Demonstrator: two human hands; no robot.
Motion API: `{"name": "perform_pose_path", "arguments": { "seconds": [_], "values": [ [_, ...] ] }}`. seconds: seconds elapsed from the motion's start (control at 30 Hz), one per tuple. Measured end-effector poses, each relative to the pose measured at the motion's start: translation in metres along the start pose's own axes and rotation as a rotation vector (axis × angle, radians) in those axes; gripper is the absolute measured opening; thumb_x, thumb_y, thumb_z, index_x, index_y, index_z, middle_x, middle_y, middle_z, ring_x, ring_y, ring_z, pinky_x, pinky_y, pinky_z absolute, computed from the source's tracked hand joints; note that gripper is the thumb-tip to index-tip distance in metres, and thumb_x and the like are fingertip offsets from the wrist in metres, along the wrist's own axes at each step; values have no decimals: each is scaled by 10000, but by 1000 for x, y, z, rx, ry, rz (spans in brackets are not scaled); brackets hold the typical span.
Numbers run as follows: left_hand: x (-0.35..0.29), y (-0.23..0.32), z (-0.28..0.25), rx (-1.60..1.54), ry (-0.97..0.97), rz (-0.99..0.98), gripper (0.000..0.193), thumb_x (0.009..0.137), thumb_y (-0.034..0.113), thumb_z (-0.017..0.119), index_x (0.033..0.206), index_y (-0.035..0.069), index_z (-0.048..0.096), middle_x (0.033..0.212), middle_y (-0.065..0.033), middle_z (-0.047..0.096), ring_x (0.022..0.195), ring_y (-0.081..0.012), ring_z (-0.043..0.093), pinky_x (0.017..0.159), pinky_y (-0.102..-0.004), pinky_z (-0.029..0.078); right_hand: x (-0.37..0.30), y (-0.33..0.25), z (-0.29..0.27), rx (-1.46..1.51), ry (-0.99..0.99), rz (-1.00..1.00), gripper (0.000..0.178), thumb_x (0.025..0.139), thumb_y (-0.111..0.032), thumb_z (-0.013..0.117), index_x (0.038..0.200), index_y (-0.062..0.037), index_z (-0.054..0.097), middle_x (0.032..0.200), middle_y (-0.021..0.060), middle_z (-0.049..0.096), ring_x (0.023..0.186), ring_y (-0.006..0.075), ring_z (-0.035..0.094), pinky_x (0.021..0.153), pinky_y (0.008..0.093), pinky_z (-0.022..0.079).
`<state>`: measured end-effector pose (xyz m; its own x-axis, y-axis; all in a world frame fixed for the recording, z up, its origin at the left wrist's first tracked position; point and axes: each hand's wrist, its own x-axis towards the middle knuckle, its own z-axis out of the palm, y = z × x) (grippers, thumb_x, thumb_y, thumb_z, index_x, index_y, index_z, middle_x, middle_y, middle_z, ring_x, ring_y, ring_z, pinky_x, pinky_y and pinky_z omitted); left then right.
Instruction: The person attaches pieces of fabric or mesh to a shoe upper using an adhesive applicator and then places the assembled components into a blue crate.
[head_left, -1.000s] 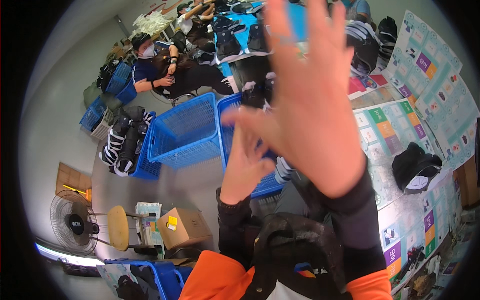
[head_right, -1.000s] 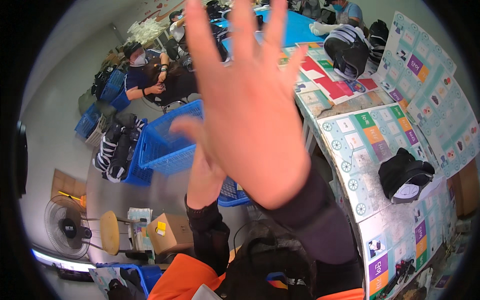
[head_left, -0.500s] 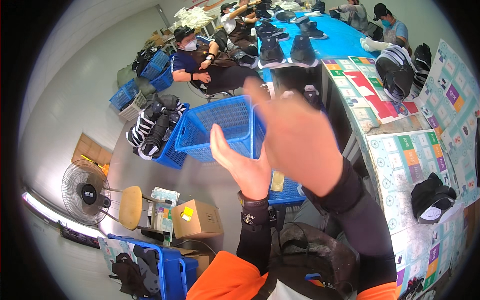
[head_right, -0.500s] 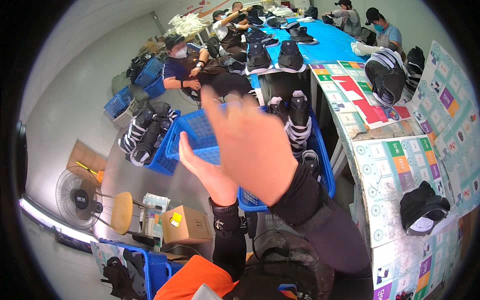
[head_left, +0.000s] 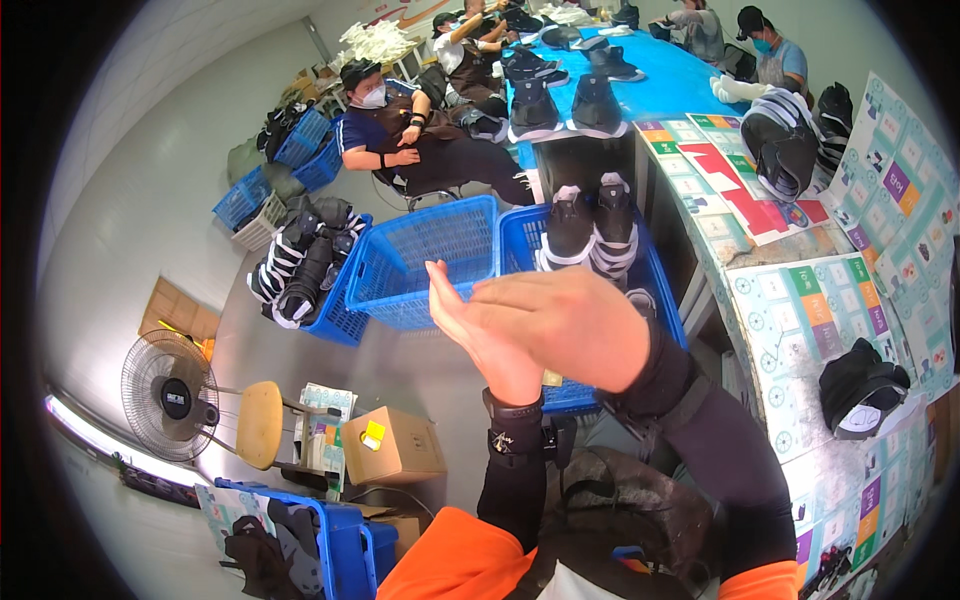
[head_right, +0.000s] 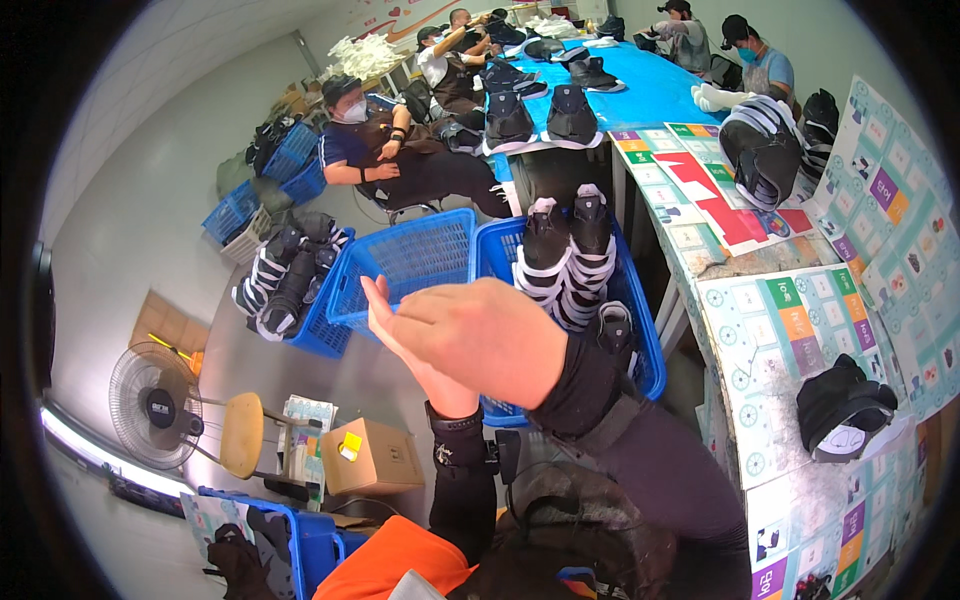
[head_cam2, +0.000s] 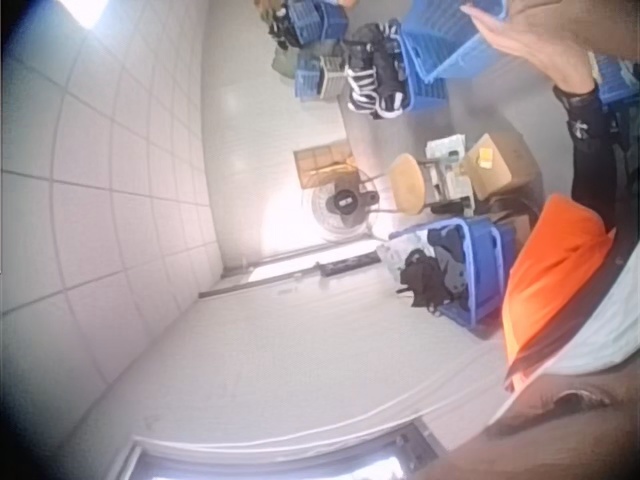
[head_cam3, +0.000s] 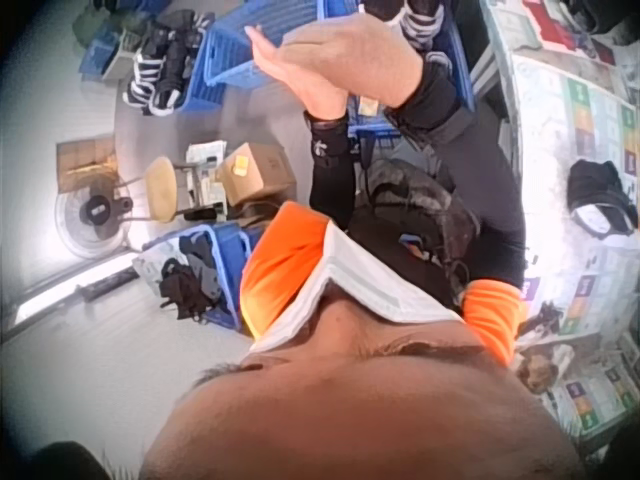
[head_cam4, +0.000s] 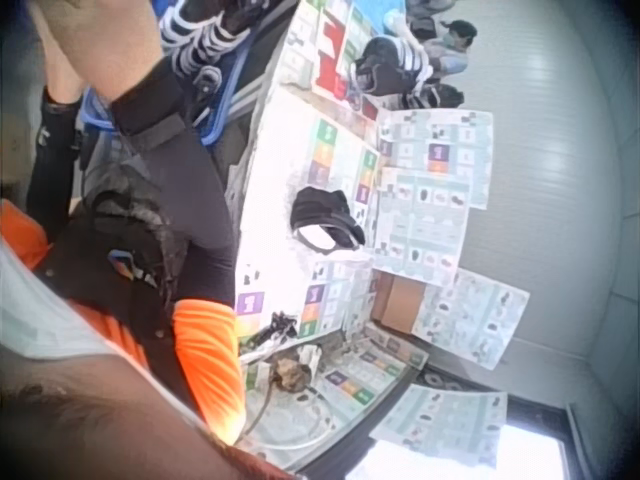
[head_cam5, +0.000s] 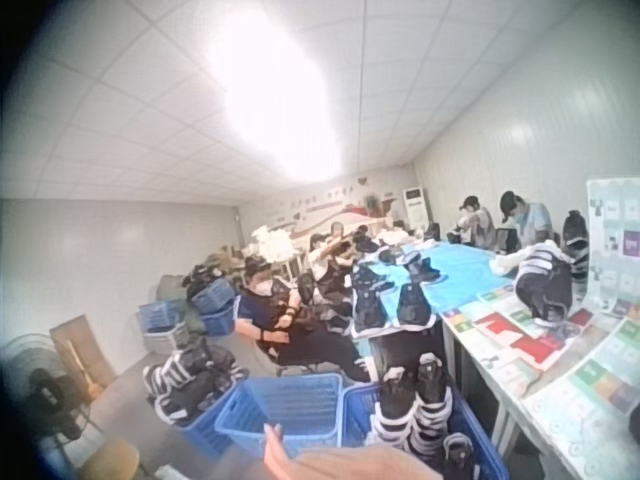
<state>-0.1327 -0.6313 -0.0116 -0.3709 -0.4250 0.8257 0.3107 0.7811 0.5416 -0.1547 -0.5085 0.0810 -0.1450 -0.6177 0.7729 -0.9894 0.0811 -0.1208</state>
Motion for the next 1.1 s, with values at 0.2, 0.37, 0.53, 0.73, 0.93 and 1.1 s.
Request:
{"name": "perform_pose_path", "arguments": {
  "seconds": [0.2, 0.37, 0.53, 0.73, 0.93, 1.1],
  "values": [
    [-2, 14, 6, 15, 24, -9, 995, 809, 60, 810, 1607, -43, 224, 1536, -281, 350, 1426, -426, 372, 1190, -513, 299, -11, 6, -6, -168, -30, 136, 279, 804, -61, 703, 1081, -42, 724, 1079, 96, 742, 961, 266, 740, 768, 338, 605],
    [-3, 12, 6, 12, -8, -25, 995, 805, 70, 822, 1600, -53, 235, 1522, -288, 362, 1413, -435, 386, 1179, -526, 312, -14, 8, -8, -147, 26, 143, 273, 802, -58, 702, 1073, -39, 727, 1073, 99, 742, 940, 271, 742, 765, 342, 605],
    [-5, 12, 7, 0, -28, -36, 975, 816, 85, 821, 1595, -53, 252, 1515, -288, 366, 1400, -441, 393, 1175, -531, 314, -15, 8, -11, -139, 55, 150, 254, 802, -56, 700, 1053, -30, 728, 1086, 106, 742, 949, 280, 743, 779, 349, 607],
    [-3, 14, 12, -32, -63, -57, 915, 830, 83, 806, 1580, -52, 299, 1495, -289, 392, 1378, -449, 409, 1166, -525, 326, -18, -4, -19, -269, 90, 108, 372, 799, -34, 703, 1170, -19, 706, 1223, 144, 711, 1131, 330, 708, 896, 383, 596],
    [-26, -23, 18, 17, -310, 56, 703, 863, 69, 763, 1483, -50, 453, 1346, -274, 544, 1248, -451, 520, 1080, -489, 417, -68, -28, -41, -464, -12, 385, 690, 799, -29, 686, 1468, -28, 517, 1588, 195, 418, 1492, 459, 344, 1203, 558, 334],
    [-119, -142, 45, 232, -1080, 120, 682, 873, 374, 791, 1417, 48, 539, 1172, -204, 629, 1087, -408, 611, 900, -504, 532, -168, -65, -77, -584, 223, 874, 554, 836, 45, 639, 1383, 5, 562, 1551, 244, 416, 1488, 490, 324, 1212, 540, 306]
  ]
}}
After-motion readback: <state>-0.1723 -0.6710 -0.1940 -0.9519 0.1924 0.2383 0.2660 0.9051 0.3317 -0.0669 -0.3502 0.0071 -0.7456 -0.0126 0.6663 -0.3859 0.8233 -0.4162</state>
